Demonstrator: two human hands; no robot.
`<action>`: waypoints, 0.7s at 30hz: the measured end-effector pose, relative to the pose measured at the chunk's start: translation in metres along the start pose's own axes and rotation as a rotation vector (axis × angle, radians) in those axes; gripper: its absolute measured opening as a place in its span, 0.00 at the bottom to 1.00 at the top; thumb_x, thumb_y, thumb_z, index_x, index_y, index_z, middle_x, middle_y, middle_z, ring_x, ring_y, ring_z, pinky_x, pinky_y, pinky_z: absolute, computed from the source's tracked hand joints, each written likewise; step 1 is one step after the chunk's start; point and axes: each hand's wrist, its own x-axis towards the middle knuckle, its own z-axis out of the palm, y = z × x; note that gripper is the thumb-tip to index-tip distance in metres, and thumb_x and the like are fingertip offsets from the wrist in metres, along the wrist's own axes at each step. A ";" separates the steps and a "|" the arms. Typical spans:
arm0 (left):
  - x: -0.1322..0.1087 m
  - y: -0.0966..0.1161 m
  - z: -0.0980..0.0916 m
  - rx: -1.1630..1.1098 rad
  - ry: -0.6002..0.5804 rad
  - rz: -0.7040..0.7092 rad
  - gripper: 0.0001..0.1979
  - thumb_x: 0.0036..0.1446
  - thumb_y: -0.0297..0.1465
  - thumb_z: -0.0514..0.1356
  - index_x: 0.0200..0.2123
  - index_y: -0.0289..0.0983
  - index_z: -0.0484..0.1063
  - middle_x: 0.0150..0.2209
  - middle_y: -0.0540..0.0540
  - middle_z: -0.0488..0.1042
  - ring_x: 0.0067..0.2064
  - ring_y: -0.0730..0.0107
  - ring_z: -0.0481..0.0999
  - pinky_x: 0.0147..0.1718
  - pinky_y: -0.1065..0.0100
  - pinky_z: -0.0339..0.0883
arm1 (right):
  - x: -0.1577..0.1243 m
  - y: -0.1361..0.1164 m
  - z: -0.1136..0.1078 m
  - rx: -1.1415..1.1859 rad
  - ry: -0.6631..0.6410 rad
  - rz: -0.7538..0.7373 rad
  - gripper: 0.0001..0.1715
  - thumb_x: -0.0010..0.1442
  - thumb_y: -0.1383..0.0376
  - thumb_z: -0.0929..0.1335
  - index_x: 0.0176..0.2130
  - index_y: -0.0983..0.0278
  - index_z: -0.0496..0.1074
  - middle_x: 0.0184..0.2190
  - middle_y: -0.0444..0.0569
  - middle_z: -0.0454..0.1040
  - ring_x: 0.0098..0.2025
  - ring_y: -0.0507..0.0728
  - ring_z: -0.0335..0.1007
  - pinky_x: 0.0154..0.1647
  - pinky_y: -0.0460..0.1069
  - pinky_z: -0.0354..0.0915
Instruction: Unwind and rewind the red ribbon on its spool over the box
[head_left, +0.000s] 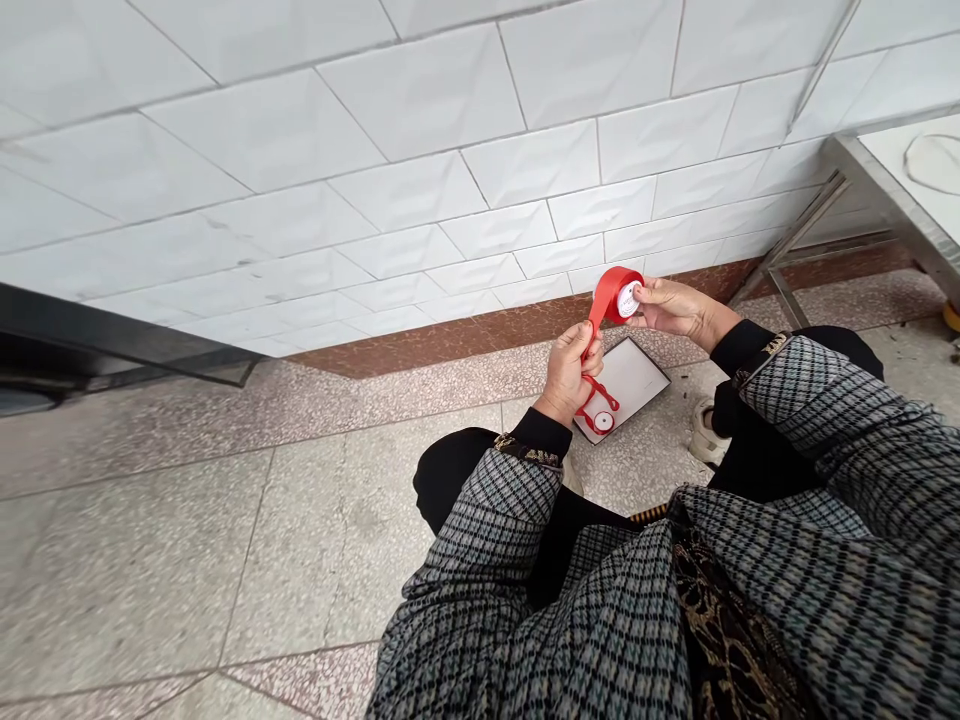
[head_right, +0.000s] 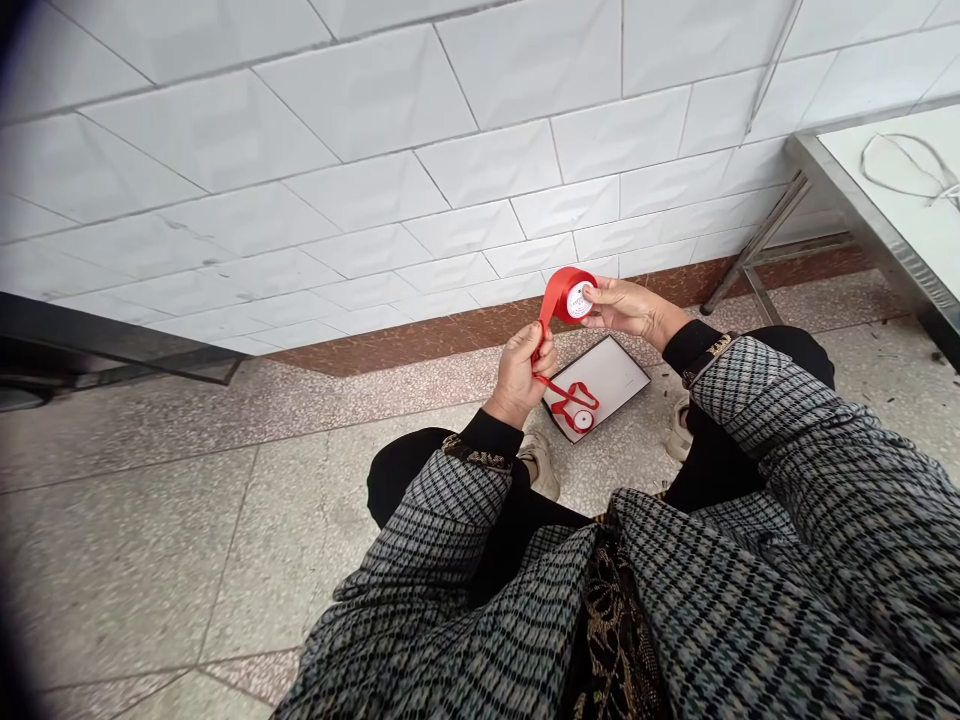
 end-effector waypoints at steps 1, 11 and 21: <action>0.000 -0.001 0.000 0.012 0.000 0.015 0.23 0.69 0.42 0.75 0.30 0.35 0.71 0.21 0.59 0.62 0.18 0.88 0.49 0.18 0.78 0.42 | 0.000 0.000 0.000 0.000 -0.004 0.001 0.35 0.39 0.54 0.95 0.39 0.61 0.84 0.36 0.44 0.88 0.38 0.54 0.84 0.45 0.49 0.80; 0.004 -0.018 -0.006 0.074 -0.087 0.120 0.30 0.50 0.50 0.85 0.32 0.38 0.70 0.19 0.62 0.60 0.19 0.86 0.51 0.19 0.76 0.42 | -0.001 0.011 0.005 0.045 -0.083 -0.027 0.37 0.39 0.52 0.95 0.41 0.61 0.84 0.37 0.44 0.88 0.38 0.54 0.85 0.44 0.48 0.83; 0.009 -0.003 -0.010 0.077 -0.127 0.066 0.22 0.58 0.40 0.82 0.47 0.39 0.78 0.19 0.64 0.58 0.18 0.83 0.49 0.19 0.73 0.37 | -0.003 0.026 0.011 0.122 -0.100 0.036 0.29 0.53 0.54 0.92 0.46 0.61 0.84 0.44 0.48 0.90 0.45 0.56 0.86 0.49 0.49 0.84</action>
